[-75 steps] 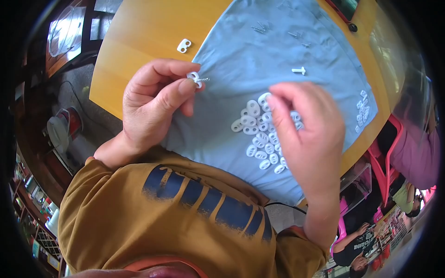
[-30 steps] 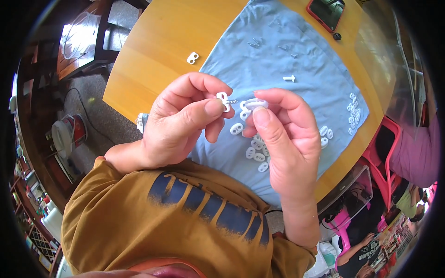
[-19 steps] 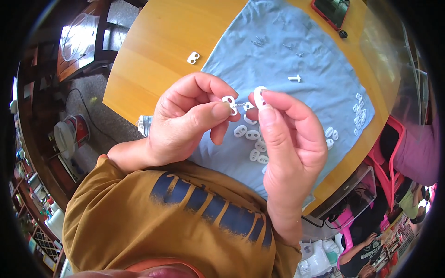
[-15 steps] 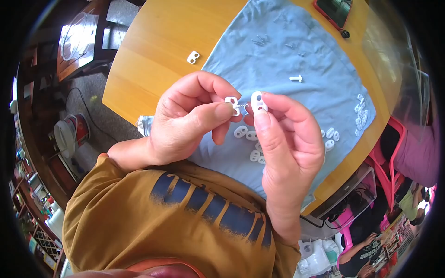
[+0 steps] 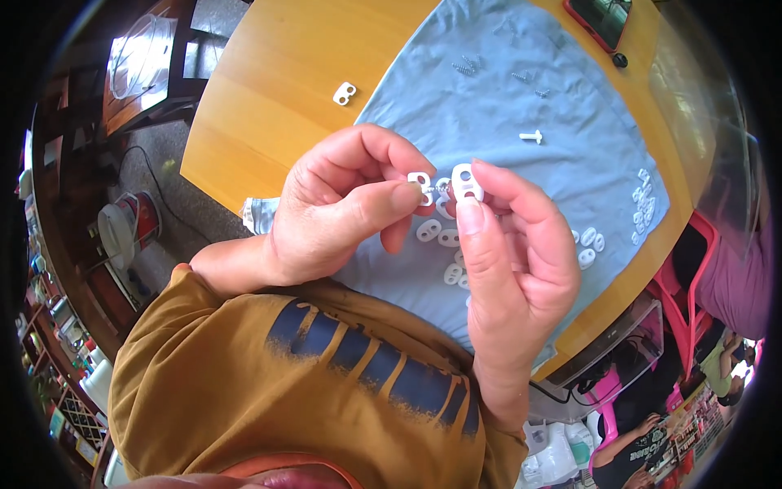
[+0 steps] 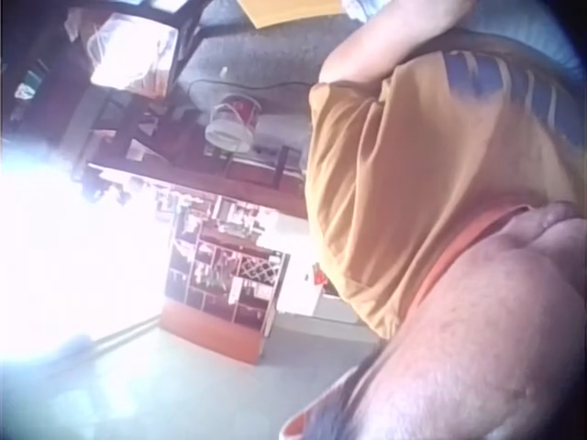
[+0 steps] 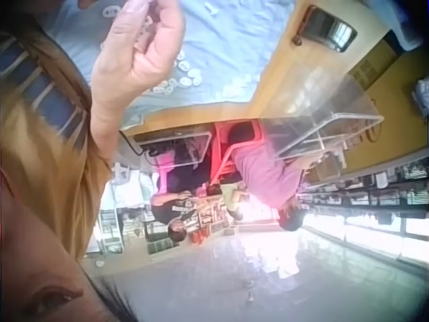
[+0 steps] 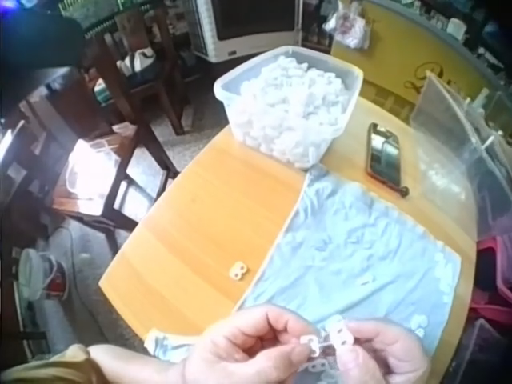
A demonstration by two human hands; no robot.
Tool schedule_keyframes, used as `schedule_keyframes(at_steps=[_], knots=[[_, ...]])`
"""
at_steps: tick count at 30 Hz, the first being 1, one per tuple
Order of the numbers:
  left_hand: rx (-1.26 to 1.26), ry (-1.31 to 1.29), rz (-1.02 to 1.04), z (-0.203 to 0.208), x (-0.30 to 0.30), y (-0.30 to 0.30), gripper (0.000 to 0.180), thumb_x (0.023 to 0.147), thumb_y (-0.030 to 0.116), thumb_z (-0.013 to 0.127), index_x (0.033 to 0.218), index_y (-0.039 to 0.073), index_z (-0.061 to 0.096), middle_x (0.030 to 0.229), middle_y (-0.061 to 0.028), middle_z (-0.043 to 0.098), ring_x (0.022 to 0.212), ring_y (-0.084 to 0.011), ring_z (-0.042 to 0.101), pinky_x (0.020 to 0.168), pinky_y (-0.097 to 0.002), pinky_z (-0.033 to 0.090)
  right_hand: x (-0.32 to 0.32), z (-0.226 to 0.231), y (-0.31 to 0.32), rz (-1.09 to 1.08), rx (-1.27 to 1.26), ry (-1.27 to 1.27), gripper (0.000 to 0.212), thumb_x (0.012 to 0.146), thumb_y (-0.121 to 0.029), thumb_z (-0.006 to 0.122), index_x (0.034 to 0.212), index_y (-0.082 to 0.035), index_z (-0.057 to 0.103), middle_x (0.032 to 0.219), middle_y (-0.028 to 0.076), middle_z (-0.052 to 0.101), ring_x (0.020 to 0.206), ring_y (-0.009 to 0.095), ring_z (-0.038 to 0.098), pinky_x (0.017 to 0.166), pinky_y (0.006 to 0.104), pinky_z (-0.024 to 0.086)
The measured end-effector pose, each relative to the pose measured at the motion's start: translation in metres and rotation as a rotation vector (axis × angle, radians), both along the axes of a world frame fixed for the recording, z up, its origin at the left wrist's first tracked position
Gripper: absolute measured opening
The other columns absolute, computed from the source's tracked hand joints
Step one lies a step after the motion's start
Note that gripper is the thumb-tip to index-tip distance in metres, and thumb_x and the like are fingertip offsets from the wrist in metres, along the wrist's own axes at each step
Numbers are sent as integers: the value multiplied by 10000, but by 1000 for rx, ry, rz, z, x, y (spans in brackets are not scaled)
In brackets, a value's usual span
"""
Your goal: Assembling small white plastic clips by manually inserting small plastic pins into pre-drilled holes.
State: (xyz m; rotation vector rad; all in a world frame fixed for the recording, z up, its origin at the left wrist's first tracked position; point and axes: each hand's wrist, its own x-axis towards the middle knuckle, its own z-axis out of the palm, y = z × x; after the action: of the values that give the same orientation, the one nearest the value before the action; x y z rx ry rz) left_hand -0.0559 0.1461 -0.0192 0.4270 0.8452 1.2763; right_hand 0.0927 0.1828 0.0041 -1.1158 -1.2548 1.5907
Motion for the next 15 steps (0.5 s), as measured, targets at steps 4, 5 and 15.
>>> schedule_keyframes(at_steps=[4, 5, 15], knots=[[11, -6, 9, -5, 1, -1, 116, 851, 42, 547, 954, -7, 526, 827, -62, 591, 592, -75, 527, 536, -194, 437, 0, 0, -1, 9, 12, 6, 239, 823, 33, 556, 1061, 60, 547, 929, 63, 596, 807, 75, 540, 708, 187, 425], [18, -10, -1, -5, 3, -1, 120, 851, 42, 548, 958, -8, 526, 825, -59, 590, 595, -73, 527, 537, -193, 437, 1, 0, -2, 4, 10, 9, 239, 823, 33, 556, 1061, 60, 547, 929, 63, 596, 807, 75, 540, 708, 187, 425], [-4, -29, -35, -7, 1, -1, 164, 860, 41, 546, 1013, -13, 518, 874, -69, 601, 638, -79, 549, 575, -187, 460, -3, -5, -2, 79, 386, -336, 241, 779, 69, 571, 1012, 9, 590, 902, 82, 597, 795, 132, 559, 707, 229, 444]])
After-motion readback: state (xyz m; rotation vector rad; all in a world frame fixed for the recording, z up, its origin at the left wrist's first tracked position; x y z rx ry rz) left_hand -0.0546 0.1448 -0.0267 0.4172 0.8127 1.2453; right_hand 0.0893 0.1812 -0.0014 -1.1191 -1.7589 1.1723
